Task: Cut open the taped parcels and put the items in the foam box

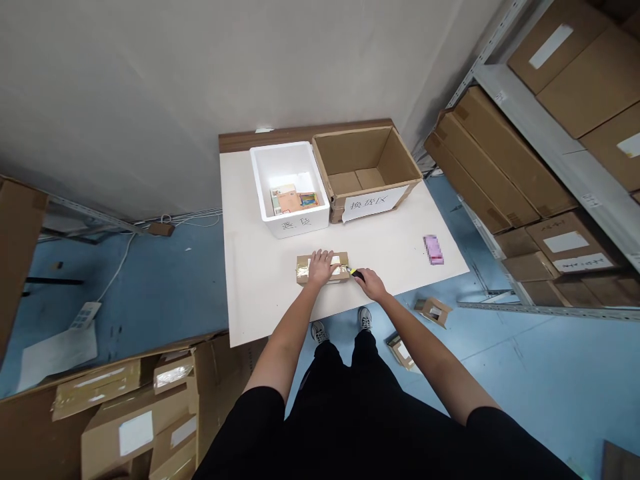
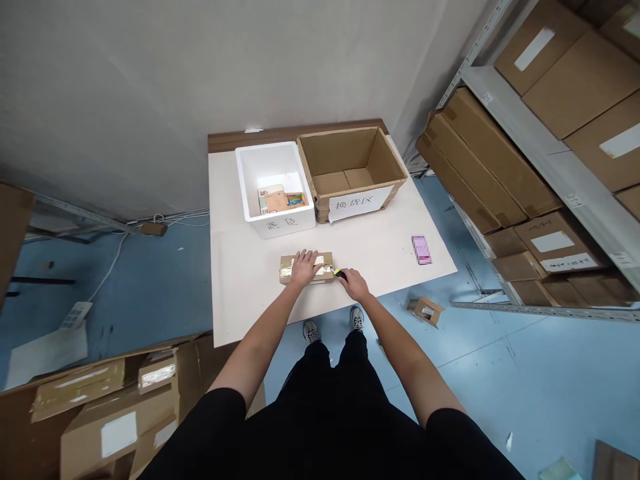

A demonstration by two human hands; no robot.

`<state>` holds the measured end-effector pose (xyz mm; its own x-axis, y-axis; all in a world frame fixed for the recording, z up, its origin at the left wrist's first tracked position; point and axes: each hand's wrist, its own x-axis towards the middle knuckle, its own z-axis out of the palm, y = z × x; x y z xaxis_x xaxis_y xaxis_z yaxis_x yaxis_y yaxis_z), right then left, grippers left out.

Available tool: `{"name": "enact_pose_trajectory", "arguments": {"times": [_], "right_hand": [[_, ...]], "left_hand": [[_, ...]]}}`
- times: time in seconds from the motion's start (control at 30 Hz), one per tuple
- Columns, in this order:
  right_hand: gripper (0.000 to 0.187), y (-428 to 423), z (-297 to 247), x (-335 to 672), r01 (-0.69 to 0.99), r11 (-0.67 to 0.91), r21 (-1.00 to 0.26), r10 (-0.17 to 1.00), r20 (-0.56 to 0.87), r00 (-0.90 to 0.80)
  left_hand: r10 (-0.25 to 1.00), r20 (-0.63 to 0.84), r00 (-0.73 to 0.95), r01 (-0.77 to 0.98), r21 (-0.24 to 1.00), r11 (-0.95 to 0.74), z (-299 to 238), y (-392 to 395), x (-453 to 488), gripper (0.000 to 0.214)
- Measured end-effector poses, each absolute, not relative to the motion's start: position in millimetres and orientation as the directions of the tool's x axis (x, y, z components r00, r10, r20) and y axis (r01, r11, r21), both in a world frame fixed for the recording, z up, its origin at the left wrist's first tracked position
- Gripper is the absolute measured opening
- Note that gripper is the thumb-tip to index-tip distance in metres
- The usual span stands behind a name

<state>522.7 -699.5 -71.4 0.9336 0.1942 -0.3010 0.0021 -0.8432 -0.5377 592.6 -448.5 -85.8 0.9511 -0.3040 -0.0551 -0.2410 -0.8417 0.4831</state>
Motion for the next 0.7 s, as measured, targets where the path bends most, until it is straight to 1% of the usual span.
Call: {"name": "enact_pose_trajectory", "arguments": {"times": [0.1,0.27,0.37,0.47,0.57,0.63,0.7], "right_hand": [[0.04,-692.6,-63.0,527.9,0.011,-0.864,-0.503,0.185,-0.298,0.937],[0.037,-686.2,-45.6,535.4,-0.013,-0.904,-0.427,0.159,-0.365,0.918],[0.038,-682.6,-41.7,531.7,-0.041,-0.926,-0.375,0.116,-0.388,0.914],[0.039,-677.2,-45.0,523.6,-0.099,-0.928,-0.36,0.053,-0.39,0.919],[0.038,-677.5,-52.6,516.1,-0.153,-0.908,-0.39,0.004,-0.372,0.928],[0.037,-684.0,-58.5,513.5,-0.189,-0.87,-0.456,-0.009,-0.368,0.93],[0.038,-691.4,-65.0,513.4,-0.278,-0.79,-0.546,-0.049,-0.396,0.917]], "left_hand": [[-0.302,-0.016,0.953,-0.254,0.5,-0.828,-86.9,-449.5,590.4,0.063],[-0.305,0.023,0.952,-0.279,0.471,-0.837,-84.9,-450.8,590.4,0.061],[-0.306,0.058,0.95,-0.298,0.449,-0.842,-84.5,-451.4,588.8,0.061],[-0.288,0.079,0.954,-0.293,0.44,-0.849,-84.6,-452.4,587.1,0.06],[-0.265,0.078,0.961,-0.273,0.427,-0.862,-84.8,-453.7,585.2,0.057],[-0.261,0.081,0.962,-0.27,0.419,-0.867,-85.1,-454.4,582.9,0.057],[-0.261,0.08,0.962,-0.27,0.426,-0.863,-85.2,-455.0,579.8,0.06]]}}
